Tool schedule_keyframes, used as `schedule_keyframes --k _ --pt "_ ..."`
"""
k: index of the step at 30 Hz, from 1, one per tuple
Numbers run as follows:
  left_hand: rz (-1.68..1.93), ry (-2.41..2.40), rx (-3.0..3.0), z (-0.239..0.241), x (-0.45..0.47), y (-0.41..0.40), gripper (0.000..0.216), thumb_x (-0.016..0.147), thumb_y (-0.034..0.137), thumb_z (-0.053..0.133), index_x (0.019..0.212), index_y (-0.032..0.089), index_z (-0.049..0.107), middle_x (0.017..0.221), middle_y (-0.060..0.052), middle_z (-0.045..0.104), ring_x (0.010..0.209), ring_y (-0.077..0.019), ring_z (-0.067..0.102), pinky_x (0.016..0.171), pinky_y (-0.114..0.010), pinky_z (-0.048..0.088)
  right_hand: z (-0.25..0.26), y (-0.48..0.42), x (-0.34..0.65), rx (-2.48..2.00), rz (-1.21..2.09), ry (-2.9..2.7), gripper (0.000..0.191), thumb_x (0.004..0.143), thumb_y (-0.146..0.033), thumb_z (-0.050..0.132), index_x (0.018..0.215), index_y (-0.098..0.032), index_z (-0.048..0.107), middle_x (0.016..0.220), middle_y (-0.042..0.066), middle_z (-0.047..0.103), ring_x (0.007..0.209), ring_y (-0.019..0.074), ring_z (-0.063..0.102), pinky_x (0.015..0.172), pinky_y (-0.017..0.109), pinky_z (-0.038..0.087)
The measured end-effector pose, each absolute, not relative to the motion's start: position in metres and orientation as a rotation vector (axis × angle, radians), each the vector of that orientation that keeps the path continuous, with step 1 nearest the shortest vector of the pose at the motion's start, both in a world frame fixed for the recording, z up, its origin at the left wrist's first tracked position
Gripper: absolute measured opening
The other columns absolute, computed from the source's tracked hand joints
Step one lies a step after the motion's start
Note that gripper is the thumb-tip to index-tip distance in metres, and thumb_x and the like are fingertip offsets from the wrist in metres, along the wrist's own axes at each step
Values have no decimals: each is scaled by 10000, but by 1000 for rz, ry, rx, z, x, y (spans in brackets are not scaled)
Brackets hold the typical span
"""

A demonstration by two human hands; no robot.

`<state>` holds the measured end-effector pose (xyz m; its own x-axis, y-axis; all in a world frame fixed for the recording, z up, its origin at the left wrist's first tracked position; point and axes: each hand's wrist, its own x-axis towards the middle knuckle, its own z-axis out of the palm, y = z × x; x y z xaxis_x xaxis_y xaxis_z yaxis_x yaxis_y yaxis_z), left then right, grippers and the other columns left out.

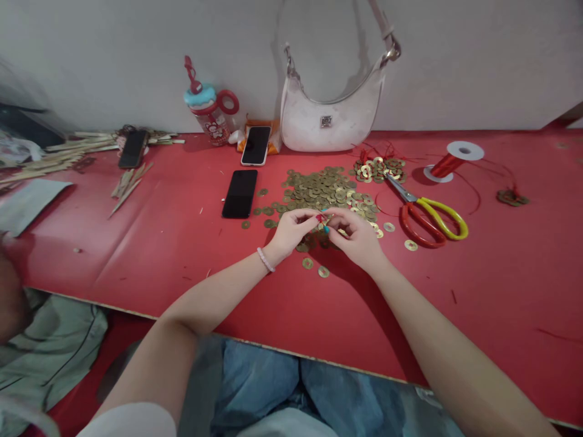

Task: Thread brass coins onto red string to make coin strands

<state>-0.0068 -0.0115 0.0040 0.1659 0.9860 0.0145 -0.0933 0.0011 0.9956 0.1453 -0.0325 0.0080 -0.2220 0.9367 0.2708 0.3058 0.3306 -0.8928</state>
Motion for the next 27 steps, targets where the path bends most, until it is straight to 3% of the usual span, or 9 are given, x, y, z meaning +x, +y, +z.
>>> schedule_keyframes --k 10,18,27 --pt "1124 1041 1150 6 -8 -12 114 669 224 609 720 142 671 692 -13 654 601 -86 541 569 -210 437 8 -33 145 -1127 870 -1747 284 716 -133 493 990 -203 527 672 -22 542 595 102 534 547 222 441" --pt "1137 1035 1159 8 -8 -12 92 684 209 609 711 143 667 751 -30 673 726 -123 592 671 -246 470 9 -34 145 -1128 800 -1808 315 709 -109 487 1006 -211 507 661 -29 531 597 104 528 536 213 421" --pt "1208 956 1035 11 -8 -12 83 636 221 648 671 153 679 694 -14 667 664 -93 573 668 -215 454 7 -33 149 -1143 692 -1868 347 697 -101 489 1021 -222 503 681 -21 535 607 115 524 560 233 425"
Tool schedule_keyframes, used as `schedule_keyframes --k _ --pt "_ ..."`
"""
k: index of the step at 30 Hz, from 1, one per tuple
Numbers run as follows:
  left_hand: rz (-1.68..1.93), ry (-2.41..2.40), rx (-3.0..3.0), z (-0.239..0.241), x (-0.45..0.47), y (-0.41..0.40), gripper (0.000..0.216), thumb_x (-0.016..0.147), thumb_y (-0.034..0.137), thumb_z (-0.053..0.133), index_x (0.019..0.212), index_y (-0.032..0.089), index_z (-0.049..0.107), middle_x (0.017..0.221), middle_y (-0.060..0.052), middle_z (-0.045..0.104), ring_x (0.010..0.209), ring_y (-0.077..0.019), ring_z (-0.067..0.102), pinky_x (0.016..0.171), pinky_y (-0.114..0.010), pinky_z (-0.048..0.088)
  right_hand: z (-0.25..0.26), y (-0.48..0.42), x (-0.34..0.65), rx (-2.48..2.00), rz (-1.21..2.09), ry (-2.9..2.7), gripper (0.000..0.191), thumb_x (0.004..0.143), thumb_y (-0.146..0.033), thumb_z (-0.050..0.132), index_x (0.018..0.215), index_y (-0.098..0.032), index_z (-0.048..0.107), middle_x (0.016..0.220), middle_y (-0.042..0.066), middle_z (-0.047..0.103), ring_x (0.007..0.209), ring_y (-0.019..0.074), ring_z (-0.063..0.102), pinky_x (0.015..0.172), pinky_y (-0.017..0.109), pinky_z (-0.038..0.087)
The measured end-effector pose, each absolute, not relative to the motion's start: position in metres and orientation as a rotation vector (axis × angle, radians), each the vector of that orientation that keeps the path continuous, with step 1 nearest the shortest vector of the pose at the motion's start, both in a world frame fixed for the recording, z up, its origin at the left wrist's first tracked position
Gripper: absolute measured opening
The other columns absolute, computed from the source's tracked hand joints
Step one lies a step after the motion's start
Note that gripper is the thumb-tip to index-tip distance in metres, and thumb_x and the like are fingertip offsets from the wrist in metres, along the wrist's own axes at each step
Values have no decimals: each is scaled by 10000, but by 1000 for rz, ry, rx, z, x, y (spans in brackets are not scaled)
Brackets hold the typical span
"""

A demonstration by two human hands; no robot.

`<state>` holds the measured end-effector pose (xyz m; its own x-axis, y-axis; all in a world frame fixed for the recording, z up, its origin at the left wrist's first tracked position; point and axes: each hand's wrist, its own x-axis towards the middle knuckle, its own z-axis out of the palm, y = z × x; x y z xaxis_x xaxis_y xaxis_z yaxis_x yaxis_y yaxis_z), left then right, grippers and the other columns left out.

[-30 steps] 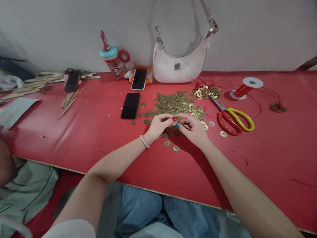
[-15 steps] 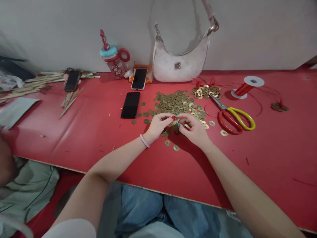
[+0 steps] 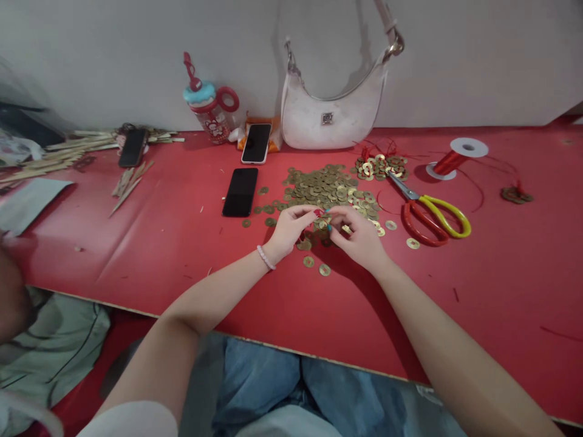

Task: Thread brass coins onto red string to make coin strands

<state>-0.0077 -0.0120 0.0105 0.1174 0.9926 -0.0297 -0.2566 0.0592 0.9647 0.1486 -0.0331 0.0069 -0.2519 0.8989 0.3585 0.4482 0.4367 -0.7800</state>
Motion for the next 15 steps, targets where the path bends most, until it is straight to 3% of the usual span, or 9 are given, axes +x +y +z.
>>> schedule_keyframes --k 8,15 --pt "1214 967 991 9 -7 -12 90 624 228 659 671 157 687 710 -17 671 617 -80 544 615 -211 430 4 -31 150 -1145 632 -1889 347 689 -94 485 1009 -228 502 665 -27 526 579 113 508 553 240 425" --pt "1225 946 973 9 -8 -12 83 642 211 645 690 156 687 729 -23 674 683 -97 570 670 -226 445 2 -30 151 -1164 512 -1939 323 681 -97 493 977 -225 509 681 -19 546 590 124 517 557 253 432"
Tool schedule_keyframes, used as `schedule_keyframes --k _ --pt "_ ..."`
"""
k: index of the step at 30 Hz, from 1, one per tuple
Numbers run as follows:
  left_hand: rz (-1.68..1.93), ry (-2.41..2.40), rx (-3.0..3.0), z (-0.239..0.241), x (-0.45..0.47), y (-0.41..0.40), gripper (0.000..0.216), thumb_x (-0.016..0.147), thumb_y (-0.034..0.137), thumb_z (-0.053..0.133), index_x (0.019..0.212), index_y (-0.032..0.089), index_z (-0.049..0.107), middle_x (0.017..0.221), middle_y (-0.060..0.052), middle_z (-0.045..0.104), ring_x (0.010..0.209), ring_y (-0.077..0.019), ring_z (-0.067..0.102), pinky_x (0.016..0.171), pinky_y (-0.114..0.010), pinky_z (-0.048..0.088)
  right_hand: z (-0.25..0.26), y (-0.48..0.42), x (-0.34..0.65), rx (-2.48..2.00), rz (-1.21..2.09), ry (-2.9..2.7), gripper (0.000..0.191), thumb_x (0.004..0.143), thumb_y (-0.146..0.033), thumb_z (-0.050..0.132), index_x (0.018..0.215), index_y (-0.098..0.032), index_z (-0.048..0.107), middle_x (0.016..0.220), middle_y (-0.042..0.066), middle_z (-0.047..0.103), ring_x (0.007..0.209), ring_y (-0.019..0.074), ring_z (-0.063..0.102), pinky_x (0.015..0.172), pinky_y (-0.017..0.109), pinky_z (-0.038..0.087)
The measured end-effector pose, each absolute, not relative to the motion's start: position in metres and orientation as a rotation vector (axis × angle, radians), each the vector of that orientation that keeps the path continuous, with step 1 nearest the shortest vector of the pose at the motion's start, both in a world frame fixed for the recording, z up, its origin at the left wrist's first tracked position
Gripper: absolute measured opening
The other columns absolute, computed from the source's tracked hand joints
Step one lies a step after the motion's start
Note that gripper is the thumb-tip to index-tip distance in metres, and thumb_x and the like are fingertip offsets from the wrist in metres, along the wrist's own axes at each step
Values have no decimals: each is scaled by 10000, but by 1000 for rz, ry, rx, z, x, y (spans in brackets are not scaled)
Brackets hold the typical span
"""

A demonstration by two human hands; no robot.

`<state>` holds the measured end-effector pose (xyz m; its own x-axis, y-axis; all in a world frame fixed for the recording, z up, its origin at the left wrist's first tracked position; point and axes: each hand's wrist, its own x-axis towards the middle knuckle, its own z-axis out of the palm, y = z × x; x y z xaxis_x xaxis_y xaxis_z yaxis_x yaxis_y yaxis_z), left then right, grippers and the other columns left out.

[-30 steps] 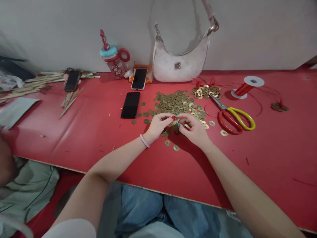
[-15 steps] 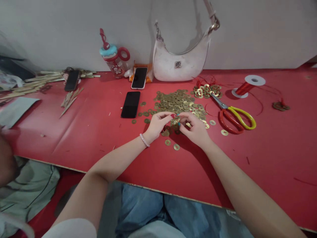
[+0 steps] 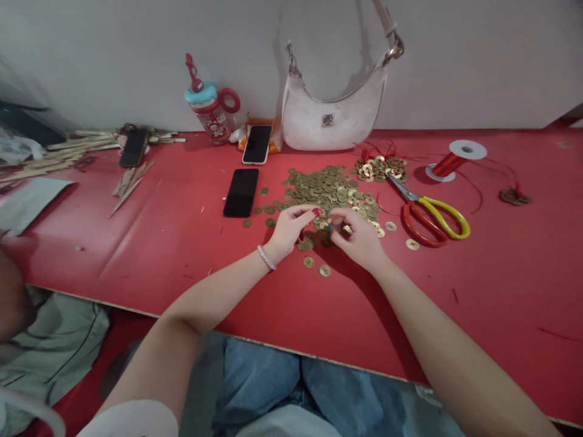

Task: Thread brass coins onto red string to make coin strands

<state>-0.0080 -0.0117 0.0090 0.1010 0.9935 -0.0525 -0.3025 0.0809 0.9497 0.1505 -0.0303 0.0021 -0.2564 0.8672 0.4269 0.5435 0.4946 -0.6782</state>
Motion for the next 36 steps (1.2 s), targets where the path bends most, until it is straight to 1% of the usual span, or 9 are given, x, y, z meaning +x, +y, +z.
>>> schedule_keyframes --k 5,9,13,18,24,28,33,36 --pt "1199 987 1038 9 -8 -12 113 661 236 643 719 147 681 724 -25 667 671 -99 566 658 -229 446 3 -31 150 -1138 403 -1981 286 698 -99 482 956 -219 516 702 -7 557 606 134 524 567 263 433" --pt "1123 982 1192 7 -8 -12 155 681 269 636 748 137 681 752 -33 664 682 -106 566 646 -227 440 6 -32 149 -1125 359 -1946 194 758 -170 509 945 -218 522 709 4 553 630 144 522 610 285 441" --pt "1043 950 1303 4 -8 -13 190 702 296 620 776 131 680 781 -40 663 709 -112 569 652 -222 437 8 -31 147 -1106 323 -1972 127 785 -213 526 912 -219 537 718 10 553 664 152 515 639 298 435" --pt "1019 932 1344 1 -9 -12 219 739 313 585 828 136 678 803 -45 664 704 -110 569 659 -225 442 10 -31 146 -1132 381 -1886 84 787 -213 537 864 -219 570 675 1 542 634 146 504 619 296 424" --pt "1044 918 1416 -1 -10 -11 205 717 273 614 855 133 673 881 -63 670 812 -139 589 749 -254 451 11 -31 146 -1124 440 -1809 92 775 -192 546 840 -219 606 686 6 548 644 145 509 627 300 431" --pt "1041 962 1451 -2 -10 -11 204 725 266 601 870 140 670 877 -61 672 804 -138 595 750 -257 459 12 -31 146 -1097 461 -1788 97 764 -169 544 809 -218 614 713 12 567 655 144 522 634 305 443" --pt "1022 972 1512 -2 -11 -12 205 739 274 581 870 143 668 885 -65 667 821 -141 597 769 -260 458 12 -32 146 -1127 492 -1759 47 758 -202 551 758 -216 596 759 24 586 696 158 544 655 326 461" --pt "1005 980 1523 1 -10 -13 214 738 286 580 861 132 665 882 -71 662 784 -135 593 724 -249 461 10 -30 147 -1140 542 -1728 39 767 -229 544 758 -209 575 788 30 580 710 156 543 643 316 468"
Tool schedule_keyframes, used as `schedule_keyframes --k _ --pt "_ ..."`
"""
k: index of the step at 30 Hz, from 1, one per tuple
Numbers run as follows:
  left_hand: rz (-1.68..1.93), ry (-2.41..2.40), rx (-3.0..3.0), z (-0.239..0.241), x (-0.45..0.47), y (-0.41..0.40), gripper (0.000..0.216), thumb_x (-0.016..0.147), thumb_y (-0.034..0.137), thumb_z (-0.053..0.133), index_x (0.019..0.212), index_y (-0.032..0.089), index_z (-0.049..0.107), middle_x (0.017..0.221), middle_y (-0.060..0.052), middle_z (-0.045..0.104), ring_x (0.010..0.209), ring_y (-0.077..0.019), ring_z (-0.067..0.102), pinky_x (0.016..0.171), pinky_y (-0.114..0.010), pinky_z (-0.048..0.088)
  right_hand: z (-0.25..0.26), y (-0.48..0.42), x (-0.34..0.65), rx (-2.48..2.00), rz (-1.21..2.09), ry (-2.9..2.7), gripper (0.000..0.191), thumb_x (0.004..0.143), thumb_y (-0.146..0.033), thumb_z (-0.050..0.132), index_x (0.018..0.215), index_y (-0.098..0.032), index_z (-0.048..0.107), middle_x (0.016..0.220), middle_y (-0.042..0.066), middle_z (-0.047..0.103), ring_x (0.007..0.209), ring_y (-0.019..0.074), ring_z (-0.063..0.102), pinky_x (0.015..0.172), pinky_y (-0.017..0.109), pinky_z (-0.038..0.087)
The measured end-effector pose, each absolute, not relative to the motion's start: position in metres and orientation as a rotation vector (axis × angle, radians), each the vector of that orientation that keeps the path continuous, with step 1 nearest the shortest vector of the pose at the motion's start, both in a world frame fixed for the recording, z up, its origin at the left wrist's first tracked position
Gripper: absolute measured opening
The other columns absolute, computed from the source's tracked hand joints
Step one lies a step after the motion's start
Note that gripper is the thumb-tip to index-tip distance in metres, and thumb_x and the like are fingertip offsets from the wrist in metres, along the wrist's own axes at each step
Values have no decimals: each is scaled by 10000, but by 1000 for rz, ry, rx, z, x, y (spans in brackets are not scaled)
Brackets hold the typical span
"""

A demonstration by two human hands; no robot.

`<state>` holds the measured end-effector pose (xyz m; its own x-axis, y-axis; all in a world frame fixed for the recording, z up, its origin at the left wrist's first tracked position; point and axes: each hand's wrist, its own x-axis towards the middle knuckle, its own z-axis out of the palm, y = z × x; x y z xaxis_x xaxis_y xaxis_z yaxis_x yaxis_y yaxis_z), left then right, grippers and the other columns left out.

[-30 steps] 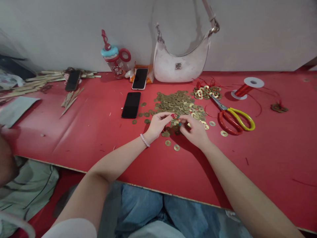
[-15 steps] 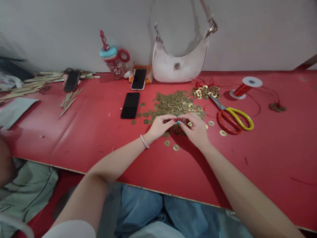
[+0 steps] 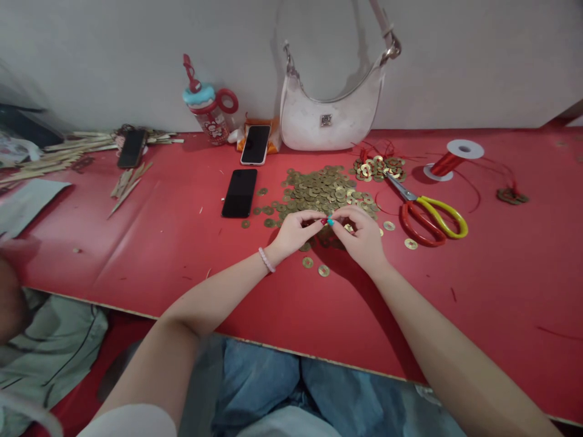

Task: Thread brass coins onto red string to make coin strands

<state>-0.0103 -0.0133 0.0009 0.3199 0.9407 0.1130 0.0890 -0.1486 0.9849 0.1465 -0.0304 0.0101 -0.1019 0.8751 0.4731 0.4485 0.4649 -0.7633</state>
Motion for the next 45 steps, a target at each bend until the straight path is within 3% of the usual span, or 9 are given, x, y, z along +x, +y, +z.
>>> schedule_keyframes --k 5,11,24,41,45 --pt "956 1024 1553 3 -9 -15 269 739 338 582 898 133 653 809 -64 650 588 -85 536 562 -217 435 5 -28 147 -1116 734 -1663 66 798 -256 505 797 -200 539 915 48 587 819 155 560 666 292 480" --pt "1089 1000 1637 0 -8 -15 192 736 291 593 838 147 667 948 -86 626 788 -123 568 678 -234 445 5 -28 147 -1135 659 -1710 60 810 -238 491 811 -200 537 899 44 606 837 160 565 743 321 464" --pt "996 1068 1543 -1 -8 -16 254 735 313 578 895 139 668 790 -62 665 609 -104 548 576 -229 433 7 -31 146 -1229 355 -1779 80 816 -205 449 822 -219 528 818 44 621 769 178 576 686 325 474" --pt "922 1137 1661 5 -7 -20 231 741 295 563 874 159 693 683 -25 648 459 -68 436 481 -217 354 7 -31 146 -1269 410 -1649 35 813 -213 444 813 -206 478 787 34 560 696 152 532 630 300 450" --pt "943 1112 1713 5 -6 -20 204 743 273 560 861 174 694 736 -32 660 520 -82 479 519 -216 381 4 -30 147 -1266 429 -1631 32 817 -212 432 826 -209 463 783 29 537 674 145 519 590 284 439"
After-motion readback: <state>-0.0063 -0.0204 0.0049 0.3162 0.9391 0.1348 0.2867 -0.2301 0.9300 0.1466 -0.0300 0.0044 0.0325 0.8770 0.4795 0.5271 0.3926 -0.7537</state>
